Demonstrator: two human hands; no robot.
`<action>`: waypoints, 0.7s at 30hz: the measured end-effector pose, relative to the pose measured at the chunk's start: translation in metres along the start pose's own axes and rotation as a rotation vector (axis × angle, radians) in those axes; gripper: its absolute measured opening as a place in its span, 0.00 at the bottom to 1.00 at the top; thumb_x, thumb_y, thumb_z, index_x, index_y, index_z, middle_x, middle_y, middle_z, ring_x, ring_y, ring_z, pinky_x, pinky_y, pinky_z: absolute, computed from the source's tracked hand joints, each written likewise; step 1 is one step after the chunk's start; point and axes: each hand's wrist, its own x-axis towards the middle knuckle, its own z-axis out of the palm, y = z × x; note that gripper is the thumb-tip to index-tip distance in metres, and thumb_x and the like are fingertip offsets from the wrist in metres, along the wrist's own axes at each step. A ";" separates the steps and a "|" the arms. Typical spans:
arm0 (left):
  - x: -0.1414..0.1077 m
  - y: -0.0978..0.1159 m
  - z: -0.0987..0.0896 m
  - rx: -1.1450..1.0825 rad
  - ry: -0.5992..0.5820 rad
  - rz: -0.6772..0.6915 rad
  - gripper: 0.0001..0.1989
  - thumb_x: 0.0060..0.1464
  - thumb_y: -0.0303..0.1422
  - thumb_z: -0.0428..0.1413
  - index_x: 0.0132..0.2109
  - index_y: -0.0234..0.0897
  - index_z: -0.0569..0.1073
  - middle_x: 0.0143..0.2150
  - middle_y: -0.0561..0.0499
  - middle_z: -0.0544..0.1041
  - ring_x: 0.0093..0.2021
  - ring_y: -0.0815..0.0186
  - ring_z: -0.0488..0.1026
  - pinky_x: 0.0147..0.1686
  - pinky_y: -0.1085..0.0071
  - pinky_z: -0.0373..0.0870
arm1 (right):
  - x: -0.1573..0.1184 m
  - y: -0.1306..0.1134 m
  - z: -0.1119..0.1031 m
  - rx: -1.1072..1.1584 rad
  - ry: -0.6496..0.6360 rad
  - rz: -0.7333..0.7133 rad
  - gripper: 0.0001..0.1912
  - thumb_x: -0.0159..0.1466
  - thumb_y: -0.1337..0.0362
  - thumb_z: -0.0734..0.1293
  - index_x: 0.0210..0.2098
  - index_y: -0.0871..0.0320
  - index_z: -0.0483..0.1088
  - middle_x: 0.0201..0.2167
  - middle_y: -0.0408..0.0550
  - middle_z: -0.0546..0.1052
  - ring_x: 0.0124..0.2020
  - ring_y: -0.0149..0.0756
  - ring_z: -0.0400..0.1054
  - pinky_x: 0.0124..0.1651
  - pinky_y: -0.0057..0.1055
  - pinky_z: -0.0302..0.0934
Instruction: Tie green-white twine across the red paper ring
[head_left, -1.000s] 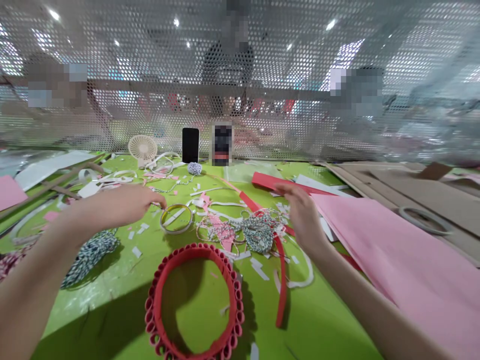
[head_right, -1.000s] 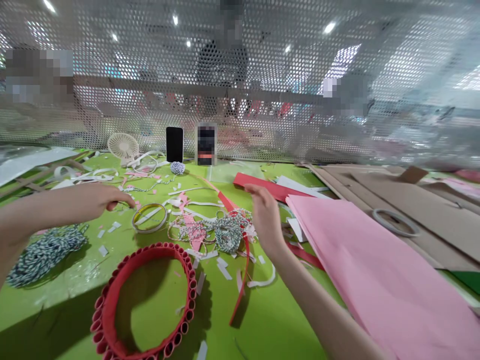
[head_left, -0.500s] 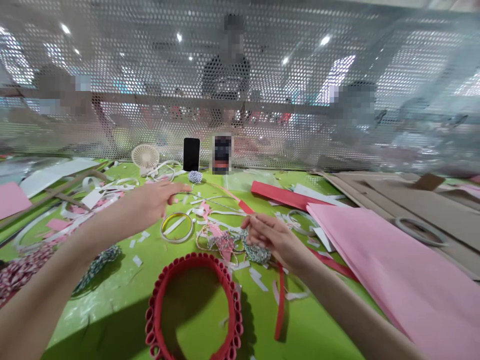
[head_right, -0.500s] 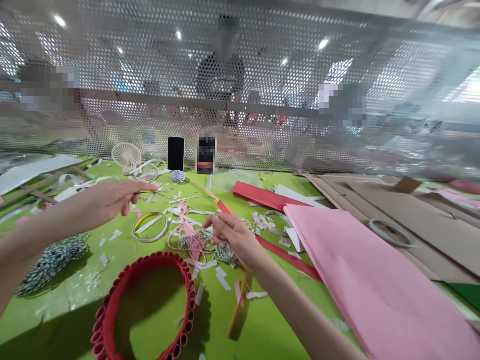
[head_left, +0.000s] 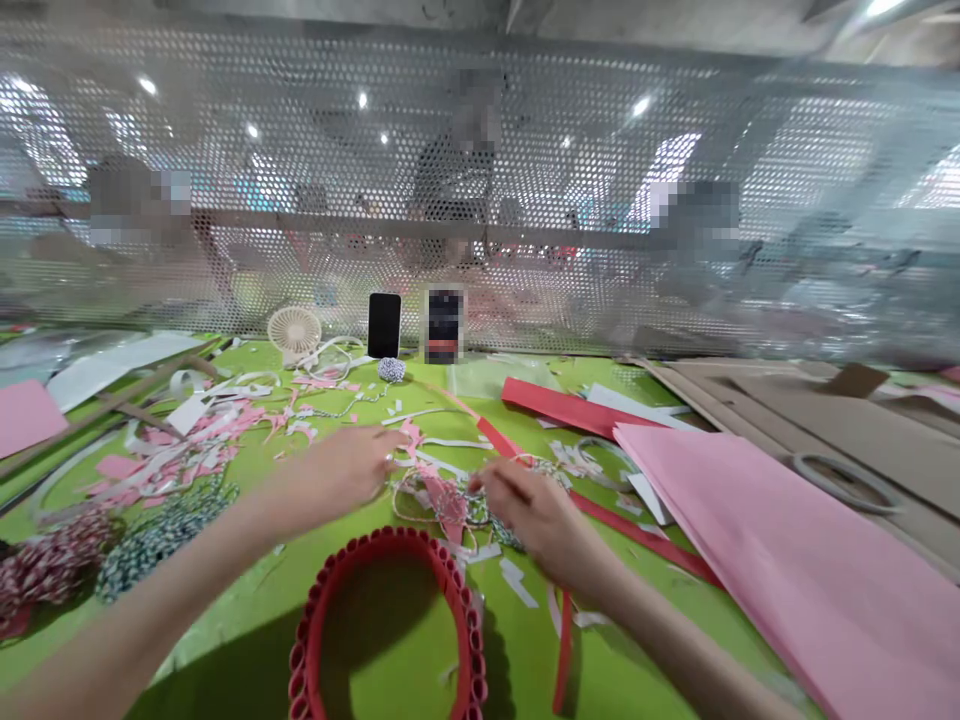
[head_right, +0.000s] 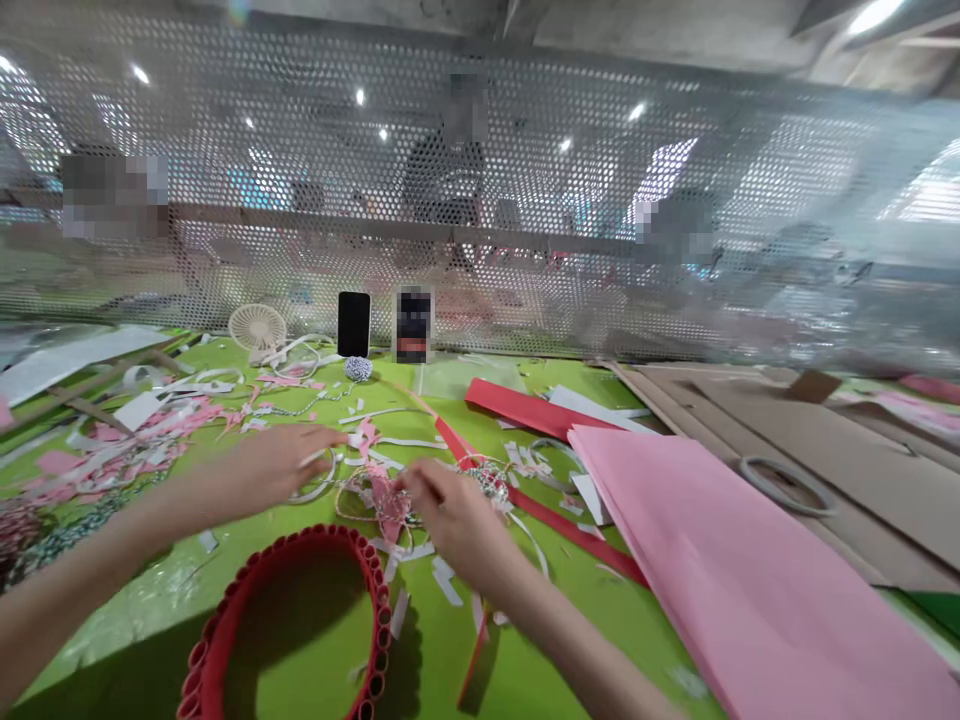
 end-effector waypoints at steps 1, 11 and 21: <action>0.001 0.013 0.003 -0.037 -0.013 0.058 0.17 0.56 0.31 0.41 0.52 0.37 0.63 0.53 0.43 0.68 0.51 0.60 0.65 0.47 0.65 0.61 | -0.004 -0.004 0.006 -0.114 -0.075 -0.045 0.12 0.60 0.63 0.56 0.22 0.57 0.62 0.16 0.41 0.63 0.17 0.27 0.53 0.20 0.26 0.47; 0.003 0.024 0.007 -0.202 -0.196 0.184 0.13 0.57 0.28 0.39 0.37 0.36 0.69 0.31 0.51 0.74 0.29 0.70 0.69 0.29 0.76 0.63 | -0.003 -0.004 0.005 -0.163 -0.143 -0.060 0.10 0.60 0.63 0.55 0.25 0.57 0.63 0.18 0.40 0.62 0.20 0.28 0.54 0.23 0.25 0.48; 0.004 -0.048 -0.017 0.222 -0.032 -0.237 0.13 0.44 0.20 0.44 0.28 0.35 0.72 0.25 0.44 0.74 0.28 0.60 0.70 0.28 0.67 0.61 | 0.026 0.032 -0.047 -0.102 0.163 0.084 0.11 0.53 0.58 0.60 0.20 0.58 0.64 0.13 0.36 0.57 0.15 0.26 0.50 0.20 0.25 0.44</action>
